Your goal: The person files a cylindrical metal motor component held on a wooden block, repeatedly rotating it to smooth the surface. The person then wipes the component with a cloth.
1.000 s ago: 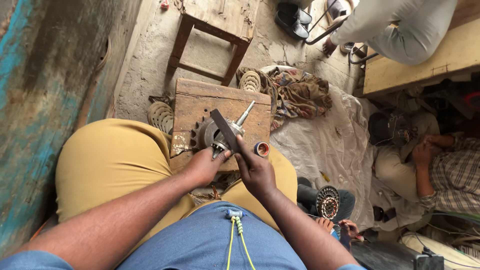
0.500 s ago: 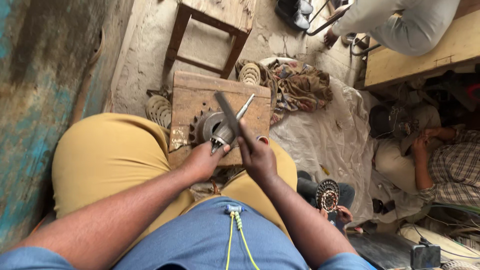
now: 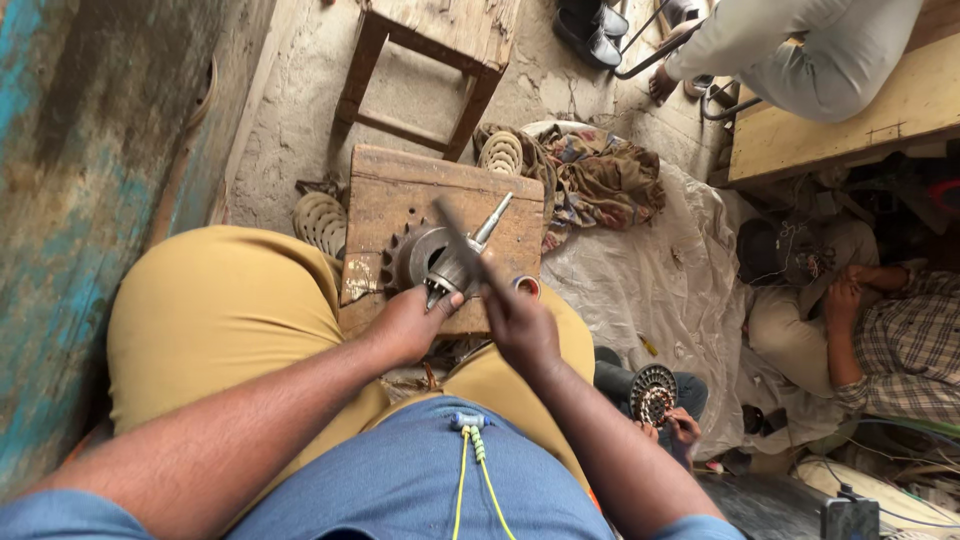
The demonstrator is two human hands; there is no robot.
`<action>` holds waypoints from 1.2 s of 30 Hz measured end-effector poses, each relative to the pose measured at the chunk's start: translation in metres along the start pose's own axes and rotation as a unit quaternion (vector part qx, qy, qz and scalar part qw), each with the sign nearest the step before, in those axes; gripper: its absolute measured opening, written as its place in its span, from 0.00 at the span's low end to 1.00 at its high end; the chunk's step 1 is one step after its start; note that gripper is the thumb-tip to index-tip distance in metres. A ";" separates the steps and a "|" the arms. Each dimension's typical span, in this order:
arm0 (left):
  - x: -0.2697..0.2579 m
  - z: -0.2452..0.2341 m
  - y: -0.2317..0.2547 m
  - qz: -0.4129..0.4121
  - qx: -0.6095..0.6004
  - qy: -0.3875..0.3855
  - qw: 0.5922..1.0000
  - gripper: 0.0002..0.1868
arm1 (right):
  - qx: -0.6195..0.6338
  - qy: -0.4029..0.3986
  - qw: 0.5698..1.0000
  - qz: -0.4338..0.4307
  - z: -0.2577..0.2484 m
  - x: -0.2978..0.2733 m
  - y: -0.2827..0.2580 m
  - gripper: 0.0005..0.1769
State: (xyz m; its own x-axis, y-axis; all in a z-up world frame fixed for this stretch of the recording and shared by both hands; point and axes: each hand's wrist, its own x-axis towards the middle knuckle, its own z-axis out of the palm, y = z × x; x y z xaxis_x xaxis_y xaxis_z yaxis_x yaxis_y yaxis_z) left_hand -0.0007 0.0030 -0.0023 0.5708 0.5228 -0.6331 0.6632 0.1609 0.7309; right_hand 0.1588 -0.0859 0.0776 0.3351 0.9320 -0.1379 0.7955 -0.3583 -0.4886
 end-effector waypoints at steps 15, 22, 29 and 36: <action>-0.001 -0.007 0.007 0.023 0.002 0.004 1.000 0.34 | 0.012 0.012 0.998 -0.064 0.008 0.000 0.012 0.27; -0.002 -0.009 0.008 0.027 -0.009 -0.004 1.000 0.35 | 0.035 0.021 0.997 -0.068 0.011 -0.011 0.000 0.28; 0.000 -0.003 0.007 0.021 -0.008 -0.002 1.000 0.36 | 0.054 -0.045 0.990 0.123 0.005 0.017 -0.002 0.29; 0.001 -0.005 0.008 0.024 -0.019 -0.001 1.000 0.35 | 0.059 0.067 0.990 -0.111 0.010 0.002 -0.003 0.27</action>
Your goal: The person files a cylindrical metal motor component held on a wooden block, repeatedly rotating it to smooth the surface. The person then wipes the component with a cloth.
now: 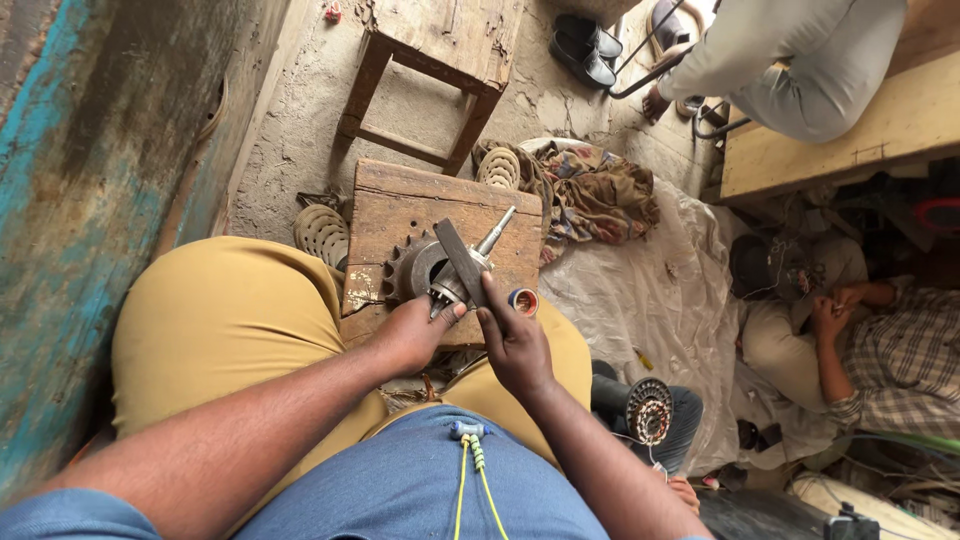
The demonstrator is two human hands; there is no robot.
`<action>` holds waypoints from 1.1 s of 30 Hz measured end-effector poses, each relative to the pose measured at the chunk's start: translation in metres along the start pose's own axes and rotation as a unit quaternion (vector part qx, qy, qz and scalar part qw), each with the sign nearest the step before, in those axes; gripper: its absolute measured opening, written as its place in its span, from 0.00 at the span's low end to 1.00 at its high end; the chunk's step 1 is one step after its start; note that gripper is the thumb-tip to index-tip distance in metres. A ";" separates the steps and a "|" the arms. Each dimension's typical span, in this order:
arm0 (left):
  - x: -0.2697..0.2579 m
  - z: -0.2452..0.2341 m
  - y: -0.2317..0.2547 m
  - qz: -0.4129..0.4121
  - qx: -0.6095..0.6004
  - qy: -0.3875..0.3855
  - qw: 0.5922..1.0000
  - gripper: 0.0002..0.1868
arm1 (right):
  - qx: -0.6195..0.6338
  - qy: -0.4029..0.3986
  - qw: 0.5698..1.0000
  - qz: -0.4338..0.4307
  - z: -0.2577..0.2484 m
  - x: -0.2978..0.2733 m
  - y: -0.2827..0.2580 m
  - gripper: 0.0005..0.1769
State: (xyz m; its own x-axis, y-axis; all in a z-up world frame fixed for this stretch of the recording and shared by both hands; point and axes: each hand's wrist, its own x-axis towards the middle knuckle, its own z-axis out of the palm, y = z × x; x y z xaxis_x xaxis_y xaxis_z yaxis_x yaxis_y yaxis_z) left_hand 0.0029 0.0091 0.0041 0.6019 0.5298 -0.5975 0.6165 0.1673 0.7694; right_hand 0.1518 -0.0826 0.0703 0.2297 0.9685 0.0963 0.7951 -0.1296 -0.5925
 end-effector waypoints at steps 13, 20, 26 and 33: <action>0.000 0.003 -0.001 -0.025 0.023 -0.018 0.999 0.38 | 0.022 0.023 0.999 -0.016 0.004 -0.022 0.001 0.27; 0.001 0.007 -0.001 -0.007 0.012 -0.001 1.000 0.37 | -0.008 -0.030 0.986 0.166 0.005 0.016 0.019 0.29; -0.001 0.004 0.000 -0.017 -0.003 -0.001 1.000 0.36 | -0.001 -0.010 0.997 0.073 0.006 -0.017 0.008 0.27; 0.002 0.008 -0.005 -0.009 0.024 -0.005 1.000 0.37 | -0.018 -0.016 0.990 0.141 0.011 -0.004 0.014 0.28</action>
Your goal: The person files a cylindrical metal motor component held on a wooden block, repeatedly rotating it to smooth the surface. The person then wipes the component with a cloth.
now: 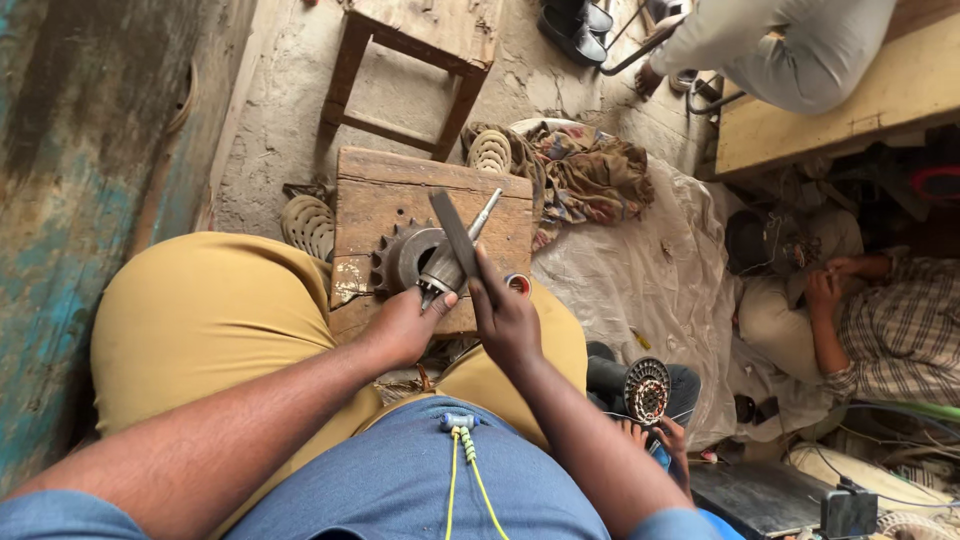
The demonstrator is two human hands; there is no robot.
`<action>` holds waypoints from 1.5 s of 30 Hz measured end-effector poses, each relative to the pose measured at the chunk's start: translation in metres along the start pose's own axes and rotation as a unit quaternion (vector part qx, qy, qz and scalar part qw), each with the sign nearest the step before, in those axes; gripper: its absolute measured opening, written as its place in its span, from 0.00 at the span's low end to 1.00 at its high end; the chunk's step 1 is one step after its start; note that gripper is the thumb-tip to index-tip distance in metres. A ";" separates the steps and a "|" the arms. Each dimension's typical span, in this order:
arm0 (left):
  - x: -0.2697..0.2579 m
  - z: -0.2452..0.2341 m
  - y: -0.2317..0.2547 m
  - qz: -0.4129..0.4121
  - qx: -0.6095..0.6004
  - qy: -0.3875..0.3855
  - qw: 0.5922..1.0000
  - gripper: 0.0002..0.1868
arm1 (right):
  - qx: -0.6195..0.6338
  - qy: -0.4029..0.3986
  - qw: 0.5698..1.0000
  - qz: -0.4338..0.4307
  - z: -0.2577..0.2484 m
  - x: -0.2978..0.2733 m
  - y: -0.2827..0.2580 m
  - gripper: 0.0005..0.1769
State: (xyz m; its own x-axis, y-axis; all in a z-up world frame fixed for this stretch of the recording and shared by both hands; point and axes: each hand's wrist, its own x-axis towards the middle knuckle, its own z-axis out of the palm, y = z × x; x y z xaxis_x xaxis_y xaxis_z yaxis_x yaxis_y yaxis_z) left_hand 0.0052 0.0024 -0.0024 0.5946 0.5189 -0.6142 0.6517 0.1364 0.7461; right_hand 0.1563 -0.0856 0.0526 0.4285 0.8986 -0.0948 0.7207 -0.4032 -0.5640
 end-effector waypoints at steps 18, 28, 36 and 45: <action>-0.002 -0.007 0.007 0.005 -0.017 0.009 1.000 0.38 | -0.024 0.011 0.998 -0.048 -0.009 0.026 -0.020 0.27; 0.004 0.001 -0.005 -0.052 -0.071 -0.039 0.995 0.40 | -0.065 -0.020 0.997 -0.023 -0.015 -0.017 -0.010 0.27; 0.009 0.005 -0.012 -0.025 -0.058 -0.020 0.998 0.37 | -0.093 -0.013 0.995 -0.029 -0.016 0.002 -0.018 0.29; 0.000 0.005 -0.009 0.019 -0.055 0.033 0.998 0.33 | -0.100 -0.018 0.995 -0.020 -0.020 0.012 -0.017 0.27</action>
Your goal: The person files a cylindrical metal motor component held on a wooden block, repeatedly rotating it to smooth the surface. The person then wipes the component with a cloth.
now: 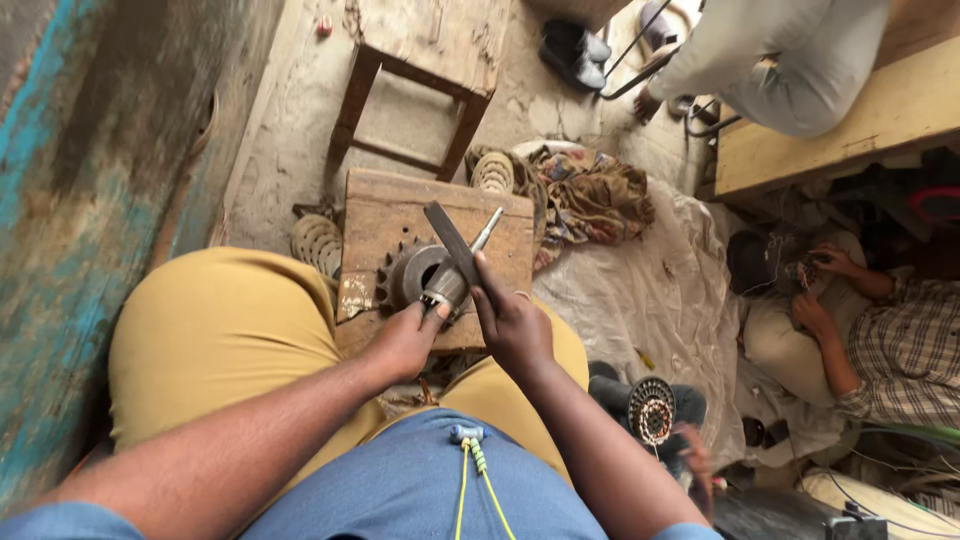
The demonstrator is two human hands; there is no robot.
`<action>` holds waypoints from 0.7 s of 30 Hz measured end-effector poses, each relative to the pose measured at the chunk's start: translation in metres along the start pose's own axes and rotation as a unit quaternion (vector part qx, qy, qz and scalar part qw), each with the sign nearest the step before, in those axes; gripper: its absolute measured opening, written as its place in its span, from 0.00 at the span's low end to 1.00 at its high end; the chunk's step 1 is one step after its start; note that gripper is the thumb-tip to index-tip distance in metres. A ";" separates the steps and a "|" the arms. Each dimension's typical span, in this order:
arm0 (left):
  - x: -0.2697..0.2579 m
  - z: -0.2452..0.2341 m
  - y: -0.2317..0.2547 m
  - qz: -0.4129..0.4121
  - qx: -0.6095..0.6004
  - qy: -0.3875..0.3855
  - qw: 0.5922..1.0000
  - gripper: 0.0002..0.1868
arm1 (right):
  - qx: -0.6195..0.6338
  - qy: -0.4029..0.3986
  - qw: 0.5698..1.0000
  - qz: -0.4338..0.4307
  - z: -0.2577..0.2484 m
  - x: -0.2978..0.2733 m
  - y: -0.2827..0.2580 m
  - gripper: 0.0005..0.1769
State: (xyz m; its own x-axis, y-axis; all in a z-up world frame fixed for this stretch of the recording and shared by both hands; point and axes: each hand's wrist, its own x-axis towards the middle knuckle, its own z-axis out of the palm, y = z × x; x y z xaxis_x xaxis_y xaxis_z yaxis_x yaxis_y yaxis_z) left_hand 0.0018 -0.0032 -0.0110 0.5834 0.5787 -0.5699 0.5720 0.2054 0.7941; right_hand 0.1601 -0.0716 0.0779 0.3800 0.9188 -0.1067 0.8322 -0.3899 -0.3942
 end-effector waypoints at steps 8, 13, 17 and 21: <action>-0.005 -0.005 0.005 -0.008 -0.005 0.006 1.000 0.30 | -0.012 -0.051 0.998 0.017 -0.006 -0.025 -0.013 0.30; -0.008 -0.006 0.008 -0.002 0.033 0.013 0.999 0.29 | -0.037 -0.045 0.998 0.007 -0.010 -0.022 -0.007 0.30; -0.009 -0.008 0.009 0.022 0.075 0.052 0.996 0.29 | -0.024 0.007 1.000 -0.005 -0.009 0.007 -0.009 0.29; -0.012 -0.012 0.010 0.023 0.095 0.061 0.993 0.29 | -0.052 -0.049 0.997 0.036 -0.011 -0.016 -0.017 0.30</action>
State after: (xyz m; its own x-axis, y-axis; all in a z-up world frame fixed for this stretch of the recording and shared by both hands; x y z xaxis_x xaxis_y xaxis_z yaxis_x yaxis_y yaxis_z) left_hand -0.0067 0.0008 0.0062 0.5433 0.6779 -0.4952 0.6518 0.0312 0.7577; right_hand 0.1448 -0.0801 0.0966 0.4036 0.8876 -0.2222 0.8436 -0.4550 -0.2851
